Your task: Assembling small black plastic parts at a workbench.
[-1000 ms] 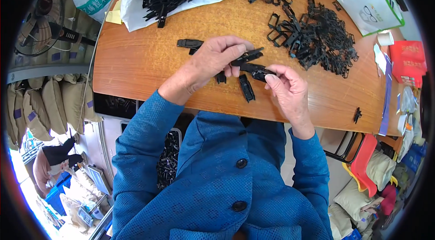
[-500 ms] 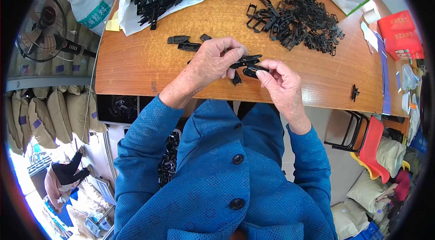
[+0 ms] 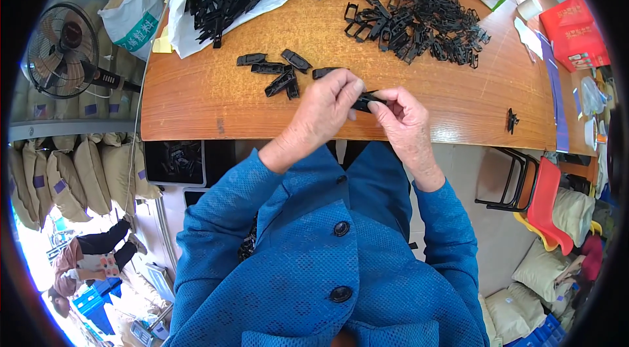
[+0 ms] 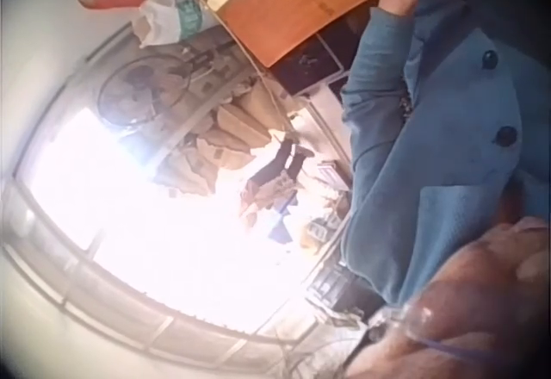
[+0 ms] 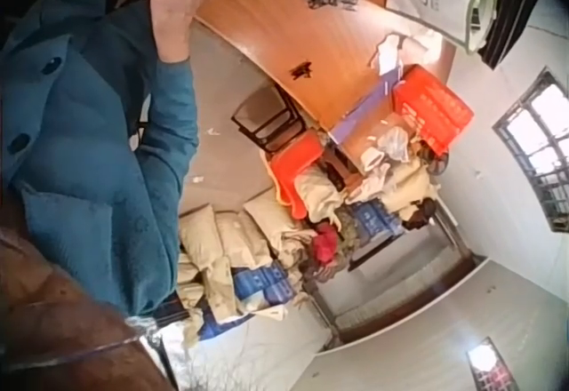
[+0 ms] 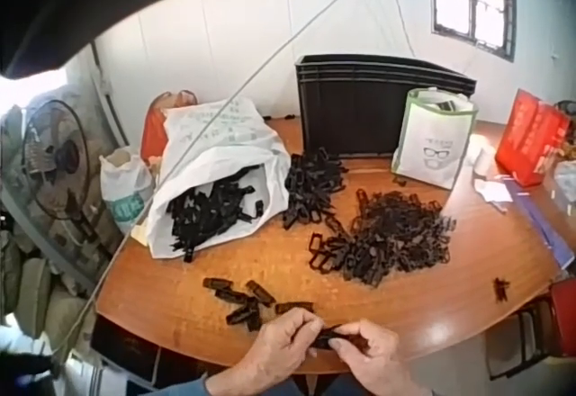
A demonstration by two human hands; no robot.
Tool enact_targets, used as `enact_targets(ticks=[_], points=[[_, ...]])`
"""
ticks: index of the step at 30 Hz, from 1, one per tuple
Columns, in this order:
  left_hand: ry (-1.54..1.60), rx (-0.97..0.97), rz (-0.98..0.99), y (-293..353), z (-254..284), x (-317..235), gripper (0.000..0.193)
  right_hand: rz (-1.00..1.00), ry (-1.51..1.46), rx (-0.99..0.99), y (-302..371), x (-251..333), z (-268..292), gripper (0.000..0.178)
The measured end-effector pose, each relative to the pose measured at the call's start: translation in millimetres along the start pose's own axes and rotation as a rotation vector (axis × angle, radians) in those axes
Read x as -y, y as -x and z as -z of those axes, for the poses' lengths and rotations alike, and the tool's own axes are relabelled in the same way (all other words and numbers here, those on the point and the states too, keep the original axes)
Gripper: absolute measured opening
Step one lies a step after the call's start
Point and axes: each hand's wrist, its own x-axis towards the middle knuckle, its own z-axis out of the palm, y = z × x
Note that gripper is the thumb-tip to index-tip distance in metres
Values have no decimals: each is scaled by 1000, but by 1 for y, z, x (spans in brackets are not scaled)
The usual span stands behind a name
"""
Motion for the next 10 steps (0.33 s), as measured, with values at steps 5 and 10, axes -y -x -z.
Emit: enact_targets(ticks=[5,10], points=[[-160,-3,-203,12,-20,26,35,-63,-133,20,9,-3,0,11],[-38,129,-42,13,-17,18,53,-245,-512,180,12,-23,20,22]])
